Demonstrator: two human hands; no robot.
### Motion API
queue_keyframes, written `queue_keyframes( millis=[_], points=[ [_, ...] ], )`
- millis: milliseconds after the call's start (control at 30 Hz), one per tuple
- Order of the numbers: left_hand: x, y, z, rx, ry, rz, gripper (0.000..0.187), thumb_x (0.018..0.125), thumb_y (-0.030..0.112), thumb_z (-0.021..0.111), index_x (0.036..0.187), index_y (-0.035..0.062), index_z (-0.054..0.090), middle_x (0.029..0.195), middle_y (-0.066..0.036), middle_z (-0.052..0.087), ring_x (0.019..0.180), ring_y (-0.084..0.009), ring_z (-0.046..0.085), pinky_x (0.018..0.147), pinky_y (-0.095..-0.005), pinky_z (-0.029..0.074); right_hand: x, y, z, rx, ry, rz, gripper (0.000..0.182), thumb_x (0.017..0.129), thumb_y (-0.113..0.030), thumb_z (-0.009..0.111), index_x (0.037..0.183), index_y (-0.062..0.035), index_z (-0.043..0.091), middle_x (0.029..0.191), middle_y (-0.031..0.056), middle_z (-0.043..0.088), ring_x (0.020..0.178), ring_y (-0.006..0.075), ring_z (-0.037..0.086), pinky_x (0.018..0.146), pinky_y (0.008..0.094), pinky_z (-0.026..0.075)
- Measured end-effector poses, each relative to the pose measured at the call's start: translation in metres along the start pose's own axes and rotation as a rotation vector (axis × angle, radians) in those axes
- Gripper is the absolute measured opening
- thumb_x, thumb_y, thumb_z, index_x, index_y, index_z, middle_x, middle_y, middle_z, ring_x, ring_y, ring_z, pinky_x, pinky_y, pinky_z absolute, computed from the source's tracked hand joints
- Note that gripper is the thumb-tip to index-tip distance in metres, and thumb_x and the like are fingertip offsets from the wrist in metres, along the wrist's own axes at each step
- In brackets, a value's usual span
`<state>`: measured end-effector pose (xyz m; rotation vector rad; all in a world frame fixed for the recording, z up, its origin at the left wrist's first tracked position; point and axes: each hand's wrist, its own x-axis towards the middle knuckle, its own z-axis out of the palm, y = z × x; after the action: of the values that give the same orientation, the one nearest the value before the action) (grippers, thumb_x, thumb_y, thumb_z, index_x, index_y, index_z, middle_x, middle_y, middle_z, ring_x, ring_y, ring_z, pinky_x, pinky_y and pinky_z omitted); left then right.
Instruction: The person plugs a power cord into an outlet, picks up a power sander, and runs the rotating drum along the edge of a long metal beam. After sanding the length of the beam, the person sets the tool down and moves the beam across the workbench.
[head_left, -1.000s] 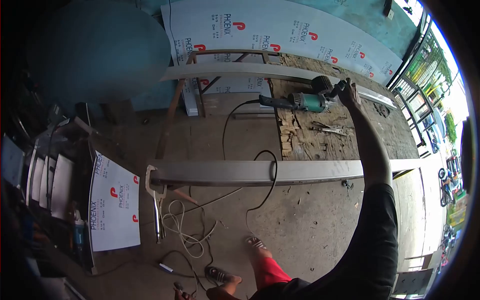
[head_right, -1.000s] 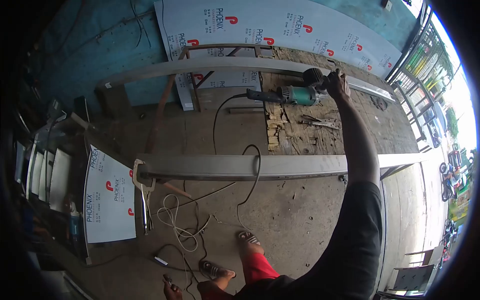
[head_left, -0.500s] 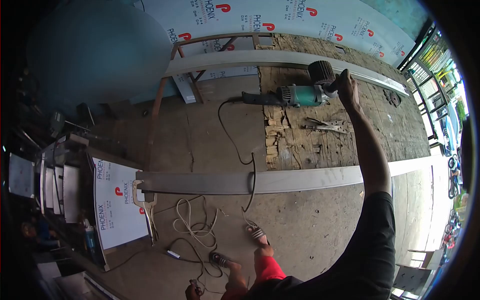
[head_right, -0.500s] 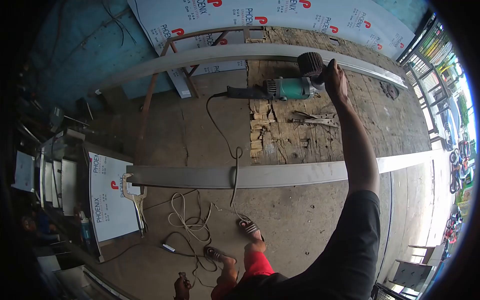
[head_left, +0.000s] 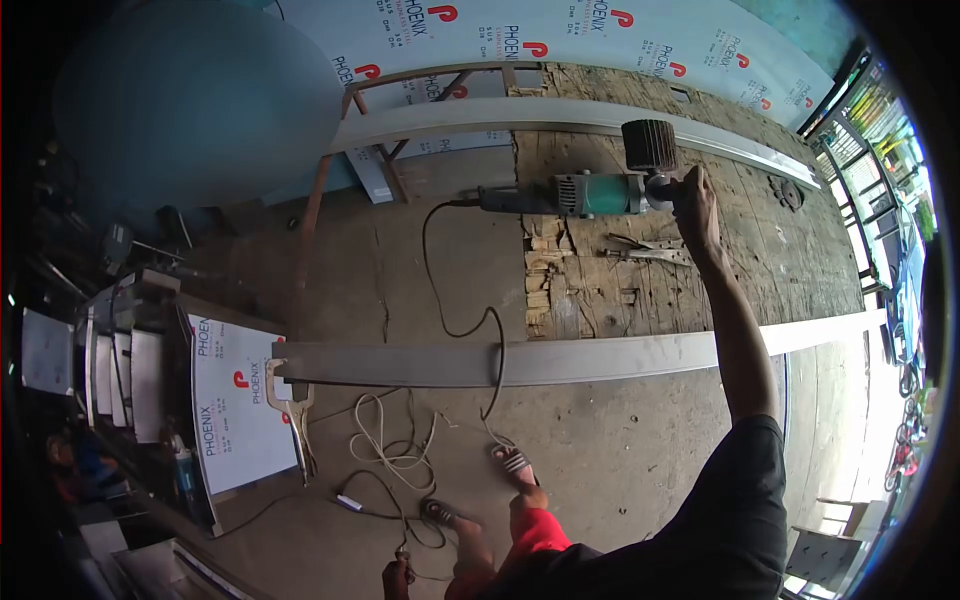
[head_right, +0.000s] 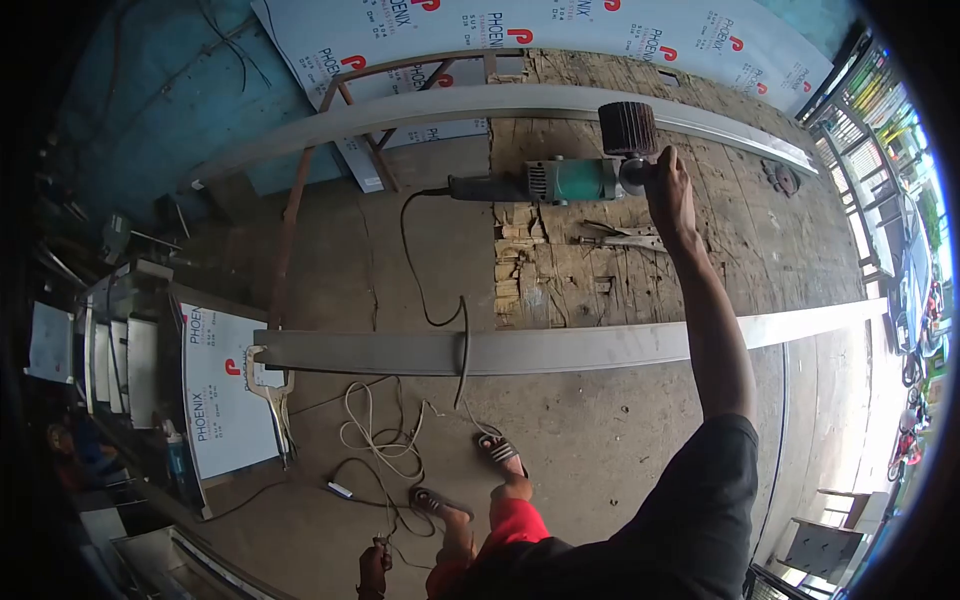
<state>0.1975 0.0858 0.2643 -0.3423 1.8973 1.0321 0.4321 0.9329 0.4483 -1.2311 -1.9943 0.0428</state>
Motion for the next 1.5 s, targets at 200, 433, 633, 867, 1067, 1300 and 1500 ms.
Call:
queue_keyframes(
  millis=[200, 433, 633, 867, 1067, 1300, 1500],
  points=[
    [0.012, -0.009, 0.007, 0.096, 0.038, 0.002, 0.03, 0.096, 0.029, 0.054, 0.078, 0.005, 0.051, 0.06, -0.003, 0.047, 0.047, -0.0107, 0.043, 0.045, -0.0269, 0.033, -0.044, -0.008, -0.022, -0.359, -0.246, 0.098, 0.022, 0.091, -0.018, 0.059, 0.09, 0.0015, 0.049, 0.071, 0.0206, 0.063, 0.063, 0.0361, 0.064, 0.05, 0.0413, 0.048],
    [0.016, 0.001, 0.003, -0.003, 0.055, 0.065, 0.027, 0.095, 0.028, 0.056, 0.083, 0.0045, 0.052, 0.059, -0.002, 0.049, 0.047, -0.0094, 0.044, 0.045, -0.0255, 0.034, -0.079, 0.032, -0.011, -0.185, -0.977, 0.612, 0.036, 0.09, -0.034, 0.052, 0.123, -0.0222, 0.058, 0.096, 0.0216, 0.066, 0.089, 0.0409, 0.065, 0.073, 0.052, 0.052],
    [0.006, -0.003, -0.006, -0.02, 0.088, 0.077, 0.027, 0.095, 0.028, 0.057, 0.081, 0.0052, 0.051, 0.058, -0.002, 0.049, 0.047, -0.0089, 0.044, 0.045, -0.025, 0.034, -0.092, -0.013, -0.021, -0.442, -0.797, 0.297, 0.046, 0.091, -0.028, 0.049, 0.135, -0.0332, 0.04, 0.1, 0.0208, 0.064, 0.092, 0.0395, 0.064, 0.07, 0.0519, 0.052],
    [0.006, -0.014, 0.0, -0.023, 0.084, 0.015, 0.028, 0.093, 0.028, 0.06, 0.086, 0.0027, 0.052, 0.06, -0.001, 0.05, 0.046, -0.0095, 0.045, 0.043, -0.0242, 0.035, -0.112, -0.007, -0.012, -0.446, -0.729, 0.285, 0.048, 0.09, -0.028, 0.048, 0.136, -0.0374, 0.036, 0.099, 0.0226, 0.063, 0.09, 0.0417, 0.064, 0.069, 0.054, 0.051],
    [0.006, -0.01, 0.0, -0.006, 0.071, 0.046, 0.027, 0.092, 0.028, 0.06, 0.087, 0.0026, 0.053, 0.06, 0.0, 0.049, 0.046, -0.0083, 0.044, 0.043, -0.0233, 0.034, -0.113, -0.019, -0.016, -0.488, -0.744, 0.461, 0.06, 0.088, -0.032, 0.055, 0.135, 0.0001, 0.037, 0.119, 0.0268, 0.055, 0.109, 0.0408, 0.056, 0.087, 0.0547, 0.045],
    [0.001, 0.002, 0.003, -0.019, 0.047, 0.049, 0.029, 0.093, 0.031, 0.059, 0.082, 0.005, 0.052, 0.062, -0.001, 0.05, 0.05, -0.0083, 0.046, 0.046, -0.0244, 0.036, -0.083, -0.162, 0.049, -0.206, -0.3, -0.228, 0.065, 0.087, -0.039, 0.061, 0.132, 0.0019, 0.041, 0.132, 0.0224, 0.046, 0.127, 0.0351, 0.04, 0.106, 0.0483, 0.031],
    [-0.002, -0.008, -0.002, -0.06, 0.111, 0.127, 0.027, 0.094, 0.028, 0.058, 0.089, 0.0015, 0.054, 0.061, -0.002, 0.049, 0.046, -0.0098, 0.044, 0.043, -0.0246, 0.035, -0.039, -0.2, 0.19, -0.088, -0.665, -0.08, 0.037, 0.086, -0.029, 0.06, 0.11, -0.002, 0.053, 0.093, 0.0195, 0.066, 0.094, 0.0357, 0.064, 0.088, 0.0449, 0.046]
  ],
)
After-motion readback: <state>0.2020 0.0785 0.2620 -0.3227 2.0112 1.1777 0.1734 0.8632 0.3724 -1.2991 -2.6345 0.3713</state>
